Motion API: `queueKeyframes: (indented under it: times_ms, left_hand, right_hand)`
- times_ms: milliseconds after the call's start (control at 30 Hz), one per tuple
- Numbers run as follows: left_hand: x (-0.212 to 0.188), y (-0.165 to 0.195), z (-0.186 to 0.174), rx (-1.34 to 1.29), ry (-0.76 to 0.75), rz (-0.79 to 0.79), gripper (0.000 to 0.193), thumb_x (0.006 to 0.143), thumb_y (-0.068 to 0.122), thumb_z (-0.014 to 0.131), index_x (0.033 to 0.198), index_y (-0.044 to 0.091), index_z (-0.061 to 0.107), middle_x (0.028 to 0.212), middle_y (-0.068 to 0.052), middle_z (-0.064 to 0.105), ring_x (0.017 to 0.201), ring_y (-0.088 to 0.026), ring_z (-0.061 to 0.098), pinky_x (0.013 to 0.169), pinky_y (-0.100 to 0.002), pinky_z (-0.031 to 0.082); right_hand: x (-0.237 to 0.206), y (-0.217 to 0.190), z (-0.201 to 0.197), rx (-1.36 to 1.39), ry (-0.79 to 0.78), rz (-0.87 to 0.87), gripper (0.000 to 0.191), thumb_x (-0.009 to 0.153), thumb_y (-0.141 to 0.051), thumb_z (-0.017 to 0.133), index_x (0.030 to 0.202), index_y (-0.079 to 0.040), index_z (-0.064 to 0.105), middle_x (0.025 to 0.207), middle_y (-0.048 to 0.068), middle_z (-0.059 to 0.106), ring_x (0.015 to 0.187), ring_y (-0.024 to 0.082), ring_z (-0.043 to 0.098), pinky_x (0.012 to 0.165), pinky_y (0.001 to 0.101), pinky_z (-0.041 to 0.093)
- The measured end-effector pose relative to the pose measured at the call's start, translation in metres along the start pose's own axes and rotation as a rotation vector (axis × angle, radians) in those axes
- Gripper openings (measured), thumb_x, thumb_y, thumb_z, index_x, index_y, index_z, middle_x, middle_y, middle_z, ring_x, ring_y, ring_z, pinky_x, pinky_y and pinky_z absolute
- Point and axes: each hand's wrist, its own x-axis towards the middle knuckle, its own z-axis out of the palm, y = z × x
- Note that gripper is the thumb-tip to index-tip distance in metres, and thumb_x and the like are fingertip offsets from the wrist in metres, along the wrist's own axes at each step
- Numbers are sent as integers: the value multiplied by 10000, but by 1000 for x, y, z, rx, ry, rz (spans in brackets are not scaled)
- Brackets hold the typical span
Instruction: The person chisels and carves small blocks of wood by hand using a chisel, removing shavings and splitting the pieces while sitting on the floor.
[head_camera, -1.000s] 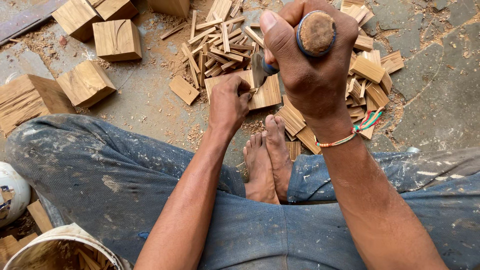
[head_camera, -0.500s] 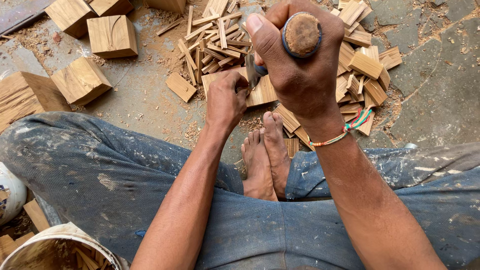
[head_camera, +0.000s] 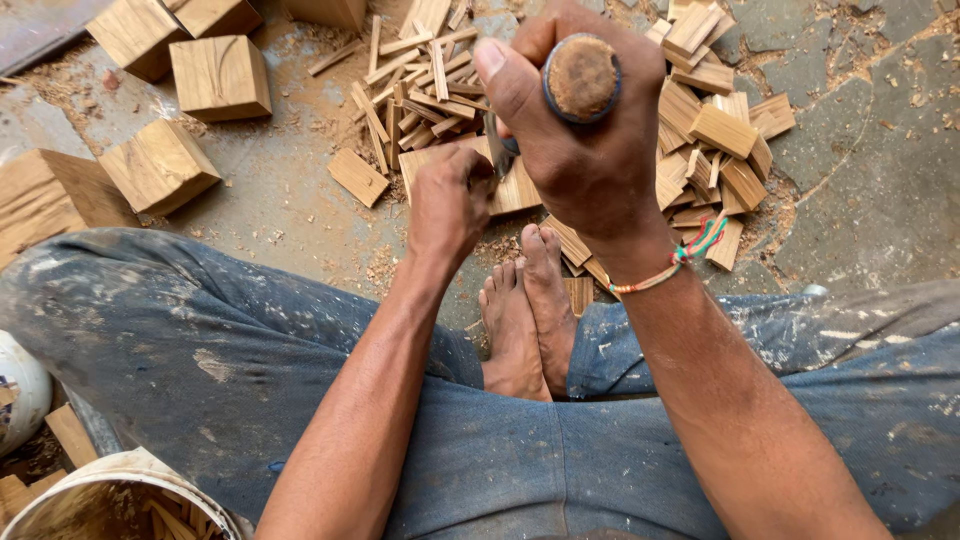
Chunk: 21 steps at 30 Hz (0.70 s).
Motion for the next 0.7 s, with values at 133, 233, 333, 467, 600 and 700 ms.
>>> queueKeyframes:
  times_ms: [133,233,333,467,600,700]
  left_hand:
    - [-4,3,5,-18,104,122,48,930,7,687,955,15,728,943,-106,720,782,-207,682,704,-341,625]
    - [-5,3,7,9,153,176,49,925,-22,673,955,-6,709,934,-116,703,787,-222,670,687,-364,617]
    - [-4,2,6,71,146,116,57,905,-42,669,957,-25,685,951,-140,685,789,-243,660,698,-394,605]
    - [-5,5,4,28,199,144,120,902,-62,642,1013,-27,672,960,-169,666,802,-267,657,688,-394,606]
    - [-11,10,0,130,169,122,181,868,-129,595,998,-25,666,985,-192,670,844,-312,661,731,-445,585]
    - [-10,11,-5,34,308,295,291,734,-129,616,1010,-51,663,968,-248,642,852,-400,644,708,-484,557]
  right_hand:
    - [2,-3,-2,89,44,0,343,1160,-124,701,855,-24,579,740,13,602,631,82,603,583,227,488]
    - [7,2,0,254,96,-2,259,1099,-130,669,878,-45,565,784,7,615,679,91,622,569,232,506]
    - [9,4,2,201,97,93,258,1092,-102,673,861,-36,581,747,-8,592,661,73,597,579,234,493]
    - [8,7,9,136,83,-4,286,1121,-102,695,873,-35,570,739,-18,574,644,71,585,583,242,478]
    - [4,13,23,122,204,31,193,1019,-123,730,1000,-57,549,862,-40,592,747,58,604,671,241,520]
    - [10,16,24,156,232,-21,196,988,-131,741,1009,-70,556,897,-23,612,754,69,619,676,242,534]
